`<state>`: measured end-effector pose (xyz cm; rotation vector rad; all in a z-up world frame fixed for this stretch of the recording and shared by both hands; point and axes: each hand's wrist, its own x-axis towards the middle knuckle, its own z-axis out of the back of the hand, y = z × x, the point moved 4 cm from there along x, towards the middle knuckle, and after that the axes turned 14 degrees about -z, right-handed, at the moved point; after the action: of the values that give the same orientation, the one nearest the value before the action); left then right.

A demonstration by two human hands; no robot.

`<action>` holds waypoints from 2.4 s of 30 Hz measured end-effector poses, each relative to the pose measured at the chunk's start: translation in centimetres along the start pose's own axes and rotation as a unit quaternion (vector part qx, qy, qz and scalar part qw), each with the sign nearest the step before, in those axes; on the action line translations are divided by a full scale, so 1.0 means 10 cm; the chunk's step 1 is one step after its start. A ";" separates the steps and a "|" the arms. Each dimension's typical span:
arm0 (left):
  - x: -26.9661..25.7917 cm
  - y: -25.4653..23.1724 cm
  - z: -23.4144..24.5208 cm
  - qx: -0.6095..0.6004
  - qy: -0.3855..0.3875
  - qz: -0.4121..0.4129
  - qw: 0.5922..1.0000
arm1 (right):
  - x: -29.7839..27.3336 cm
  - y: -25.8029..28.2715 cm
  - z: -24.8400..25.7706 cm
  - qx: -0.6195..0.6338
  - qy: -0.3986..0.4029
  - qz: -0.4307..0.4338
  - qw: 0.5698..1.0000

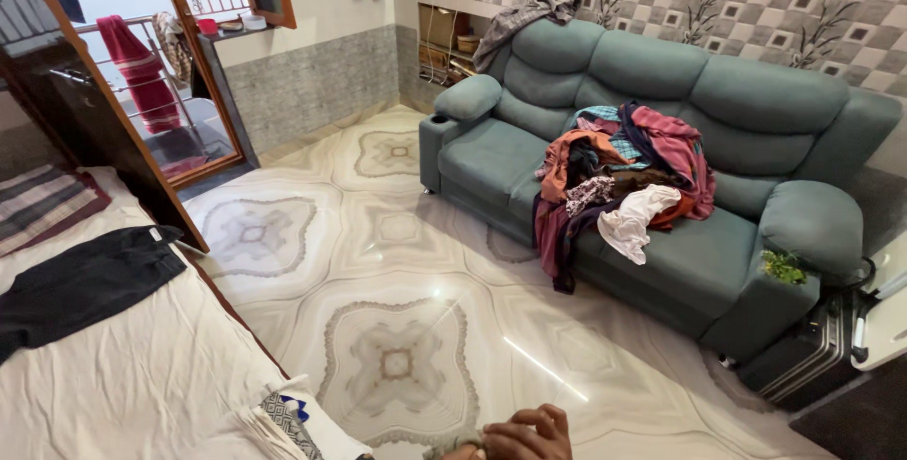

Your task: The person wipes down a yellow extension cord with a cloth and then winds the cord into a yellow extension reel.

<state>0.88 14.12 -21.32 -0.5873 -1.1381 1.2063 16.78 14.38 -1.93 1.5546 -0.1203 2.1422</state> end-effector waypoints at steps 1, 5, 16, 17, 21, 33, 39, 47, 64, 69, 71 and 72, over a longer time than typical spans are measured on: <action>0.00 0.00 -0.02 0.001 -0.001 0.000 1.000 | -0.04 -0.07 0.02 0.000 0.000 -0.001 1.000; 0.03 0.00 -0.05 0.008 -0.009 -0.001 1.000 | -0.19 -0.52 0.05 0.003 0.061 -0.093 0.994; 0.15 0.07 -0.02 0.021 -0.067 0.012 0.997 | 0.15 -0.20 0.04 0.080 -0.001 -0.022 0.997; 0.15 0.05 -0.02 0.020 -0.071 0.013 0.997 | 0.17 -0.25 0.02 0.085 -0.007 -0.041 0.996; 0.17 0.02 0.05 0.018 -0.092 0.016 0.995 | -0.12 -0.65 -0.15 0.093 0.024 -0.051 0.994; 0.06 -0.64 0.56 0.044 -0.121 0.042 0.991 | -0.26 -0.86 -0.35 0.090 0.115 -0.163 0.976; -0.05 -0.67 0.50 0.048 -0.126 0.049 0.990 | -0.53 -1.10 -0.51 0.194 0.145 -0.354 0.903; -0.17 0.25 0.42 0.097 -0.218 -0.041 0.970 | -1.21 -2.25 -0.21 0.315 0.001 -0.586 0.747; 0.17 -0.36 0.08 0.182 -0.021 -0.087 0.979 | -0.74 -0.84 -0.65 0.117 0.156 -0.027 0.980; 0.18 -0.37 0.11 0.182 0.010 -0.102 0.978 | -0.66 -0.82 -0.53 0.042 0.126 -0.027 0.991; 0.17 -0.33 0.11 0.176 0.022 -0.100 0.979 | -0.54 -0.85 -0.40 0.060 0.075 0.041 0.995; 0.15 -0.32 0.12 0.174 0.029 -0.097 0.980 | -0.46 -0.92 -0.31 0.060 0.077 0.039 0.994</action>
<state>1.08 14.31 -17.57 -0.2379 -0.8858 1.1750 19.11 21.96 -9.09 1.4635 -0.0018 2.3610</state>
